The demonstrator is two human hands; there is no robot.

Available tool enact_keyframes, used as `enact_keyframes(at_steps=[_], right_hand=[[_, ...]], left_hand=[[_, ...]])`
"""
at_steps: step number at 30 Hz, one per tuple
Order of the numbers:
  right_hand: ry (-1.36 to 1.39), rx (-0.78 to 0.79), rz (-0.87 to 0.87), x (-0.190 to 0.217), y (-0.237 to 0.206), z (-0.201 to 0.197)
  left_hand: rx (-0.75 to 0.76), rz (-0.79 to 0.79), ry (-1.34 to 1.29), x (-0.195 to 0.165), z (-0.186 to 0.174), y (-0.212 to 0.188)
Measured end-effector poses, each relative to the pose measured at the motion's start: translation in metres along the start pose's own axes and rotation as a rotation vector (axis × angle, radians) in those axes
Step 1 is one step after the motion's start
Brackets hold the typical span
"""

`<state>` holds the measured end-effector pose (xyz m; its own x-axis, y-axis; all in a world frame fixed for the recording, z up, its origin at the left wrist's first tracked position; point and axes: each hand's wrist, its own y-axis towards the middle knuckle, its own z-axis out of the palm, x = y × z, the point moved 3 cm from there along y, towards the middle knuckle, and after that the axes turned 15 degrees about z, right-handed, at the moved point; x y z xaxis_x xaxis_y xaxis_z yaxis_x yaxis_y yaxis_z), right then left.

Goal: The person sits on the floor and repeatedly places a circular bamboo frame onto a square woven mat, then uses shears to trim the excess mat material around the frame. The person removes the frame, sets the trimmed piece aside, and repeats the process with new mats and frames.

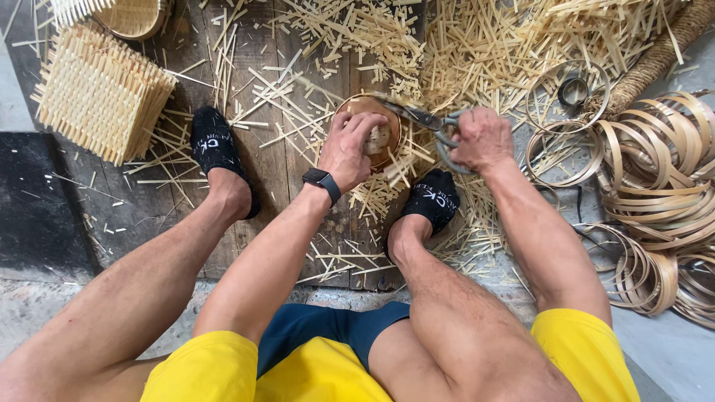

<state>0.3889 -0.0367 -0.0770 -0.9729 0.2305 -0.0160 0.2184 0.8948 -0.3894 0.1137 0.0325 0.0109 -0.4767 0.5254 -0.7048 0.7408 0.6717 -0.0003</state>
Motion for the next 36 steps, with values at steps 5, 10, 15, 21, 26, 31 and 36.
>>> enact_keyframes(at_steps=[5, 10, 15, 21, 26, 31, 36], right_hand=[[0.139, -0.225, -0.074, 0.001, -0.005, -0.021], [0.013, -0.252, -0.118, 0.022, 0.002, -0.035], [0.060, -0.002, -0.023, 0.000, 0.006, -0.016], [0.336, 0.113, 0.251, -0.051, -0.008, -0.005], [0.533, 0.569, 0.389, -0.107, -0.064, -0.010], [0.116, 0.854, 0.161, -0.115, -0.092, -0.019], [0.142, 0.889, 0.163, -0.064, -0.020, -0.025]], left_hand=[[0.047, 0.008, 0.033, -0.002, 0.000, 0.004], [0.216, 0.034, 0.015, 0.006, -0.001, 0.009], [0.319, 0.076, -0.002, 0.013, -0.010, 0.014], [0.146, -0.111, -0.039, 0.011, -0.012, 0.008], [-0.238, -0.263, 0.045, 0.005, -0.005, 0.001], [-0.296, -0.217, 0.082, 0.001, 0.006, -0.002], [-0.275, -0.210, 0.092, -0.001, 0.006, -0.002]])
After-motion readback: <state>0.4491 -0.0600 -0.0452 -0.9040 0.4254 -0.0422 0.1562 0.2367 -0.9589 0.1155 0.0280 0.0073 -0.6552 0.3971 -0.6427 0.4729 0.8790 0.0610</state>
